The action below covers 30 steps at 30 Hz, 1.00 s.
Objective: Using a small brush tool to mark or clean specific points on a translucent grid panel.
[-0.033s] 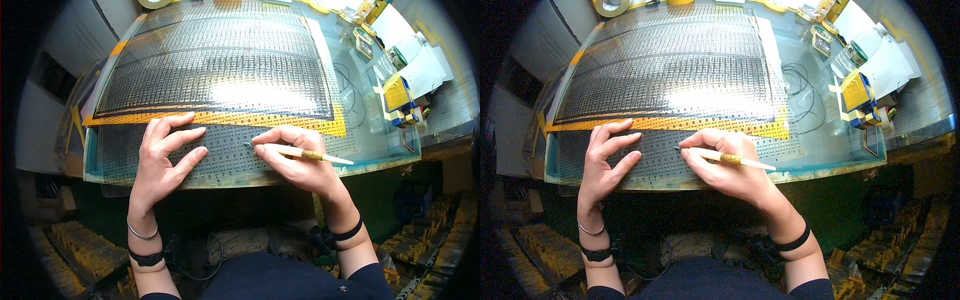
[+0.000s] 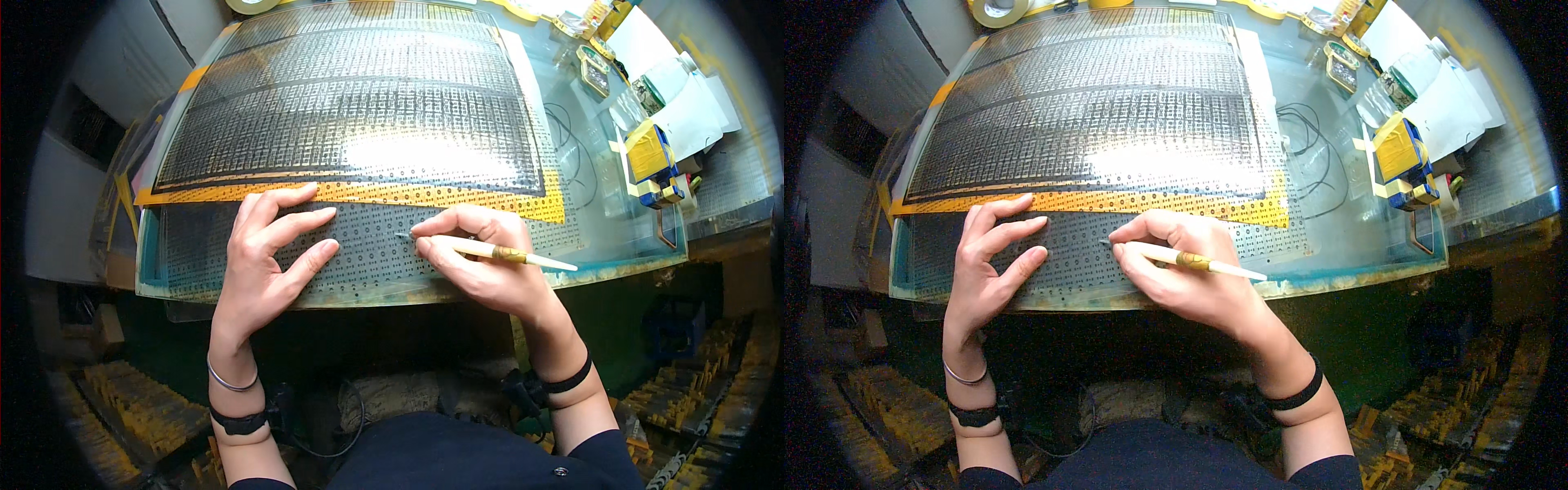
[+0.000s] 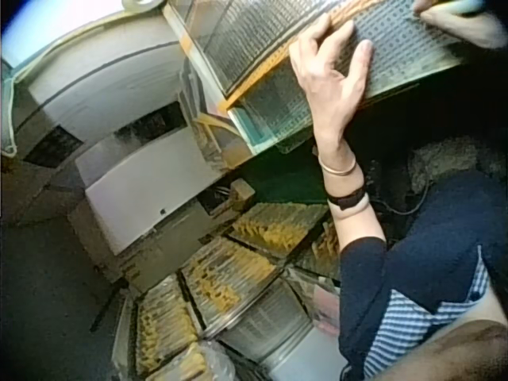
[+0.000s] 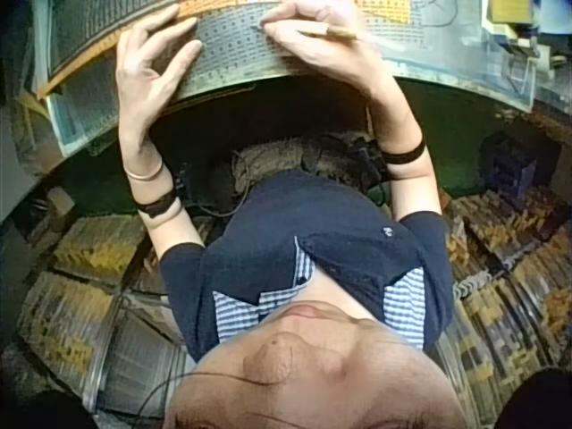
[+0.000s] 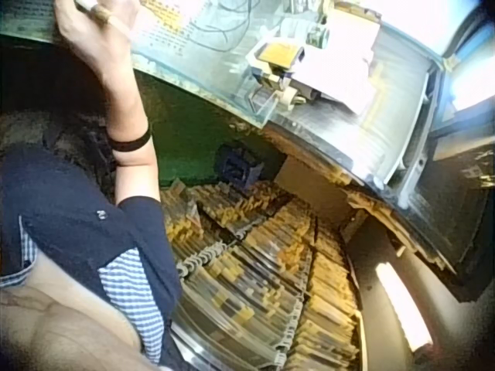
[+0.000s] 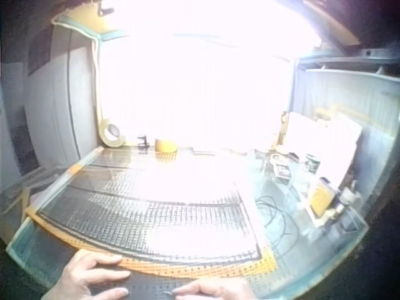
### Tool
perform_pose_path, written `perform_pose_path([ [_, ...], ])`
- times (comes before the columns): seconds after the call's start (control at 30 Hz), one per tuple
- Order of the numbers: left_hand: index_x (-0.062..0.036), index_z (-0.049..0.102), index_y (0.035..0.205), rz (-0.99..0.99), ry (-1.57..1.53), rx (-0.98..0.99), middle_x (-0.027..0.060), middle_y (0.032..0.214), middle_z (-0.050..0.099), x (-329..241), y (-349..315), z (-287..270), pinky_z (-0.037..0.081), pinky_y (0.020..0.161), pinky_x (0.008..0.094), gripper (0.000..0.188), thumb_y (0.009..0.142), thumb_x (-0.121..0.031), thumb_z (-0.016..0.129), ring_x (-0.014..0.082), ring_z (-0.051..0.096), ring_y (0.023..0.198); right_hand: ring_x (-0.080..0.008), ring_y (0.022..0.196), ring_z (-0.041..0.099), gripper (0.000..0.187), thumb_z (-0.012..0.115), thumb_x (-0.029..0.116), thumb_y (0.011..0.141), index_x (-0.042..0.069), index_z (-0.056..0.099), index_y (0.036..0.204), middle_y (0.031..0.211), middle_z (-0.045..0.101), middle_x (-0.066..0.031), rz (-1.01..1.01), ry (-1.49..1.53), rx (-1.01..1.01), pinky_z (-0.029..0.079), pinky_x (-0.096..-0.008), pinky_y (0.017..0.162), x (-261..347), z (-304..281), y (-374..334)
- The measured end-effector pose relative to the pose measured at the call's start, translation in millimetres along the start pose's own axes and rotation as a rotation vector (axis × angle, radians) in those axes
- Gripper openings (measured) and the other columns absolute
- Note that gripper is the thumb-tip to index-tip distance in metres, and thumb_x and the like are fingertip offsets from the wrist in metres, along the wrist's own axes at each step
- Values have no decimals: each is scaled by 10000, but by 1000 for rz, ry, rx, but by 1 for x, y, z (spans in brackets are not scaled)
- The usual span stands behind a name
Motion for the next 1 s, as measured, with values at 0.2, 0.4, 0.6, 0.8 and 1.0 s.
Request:
perform_pose_path([
  [0.2, -65, 758, 1140, -2, 3, 2, 130, 1285, 650, 1, -1, 0, 409, 1061, 405, 359, 793, -141, 805, 290, 559, 1197, -139, 693, 707, 173, 726, 192, 858, 38, 769, 924, 771, 737, -103, 36, 35, 28, 551, -293, 663, 0, 1, 0],
  [0.4, -67, 770, 1105, 31, 26, -30, 119, 1237, 660, 1, 0, 0, 458, 1002, 399, 319, 810, -180, 815, 283, 581, 1138, -135, 694, 707, 179, 733, 188, 854, 30, 763, 931, 767, 738, -94, 22, 30, 47, 551, -293, 661, 0, -2, -1],
  [0.6, -61, 758, 1135, -2, -5, -3, 125, 1277, 653, 1, -1, 0, 416, 1050, 408, 359, 787, -134, 807, 290, 561, 1181, -141, 689, 707, 177, 725, 187, 856, 32, 760, 934, 767, 736, -99, 18, 9, 4, 550, -293, 654, 1, 0, 0],
  [0.8, -61, 758, 1134, 1, -5, -1, 126, 1280, 651, 1, -1, 0, 414, 1056, 408, 356, 789, -133, 805, 291, 561, 1188, -134, 673, 696, 174, 723, 190, 853, 34, 761, 920, 759, 732, -89, 30, 18, -28, 544, -286, 645, -1, 2, 0],
  [1.0, -64, 758, 1133, 8, 5, -5, 123, 1283, 651, 2, -1, -1, 415, 1060, 405, 351, 793, -138, 807, 293, 565, 1196, -126, 680, 694, 174, 728, 194, 851, 39, 760, 922, 759, 730, -86, 52, 42, -7, 541, -280, 648, -2, 0, -1],
])
Point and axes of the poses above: each hand's wrist, its own y-axis towards the middle knuckle, its own z-axis out of the palm, x = y × z, the point moved 2 cm from there along y, towards the middle knuckle
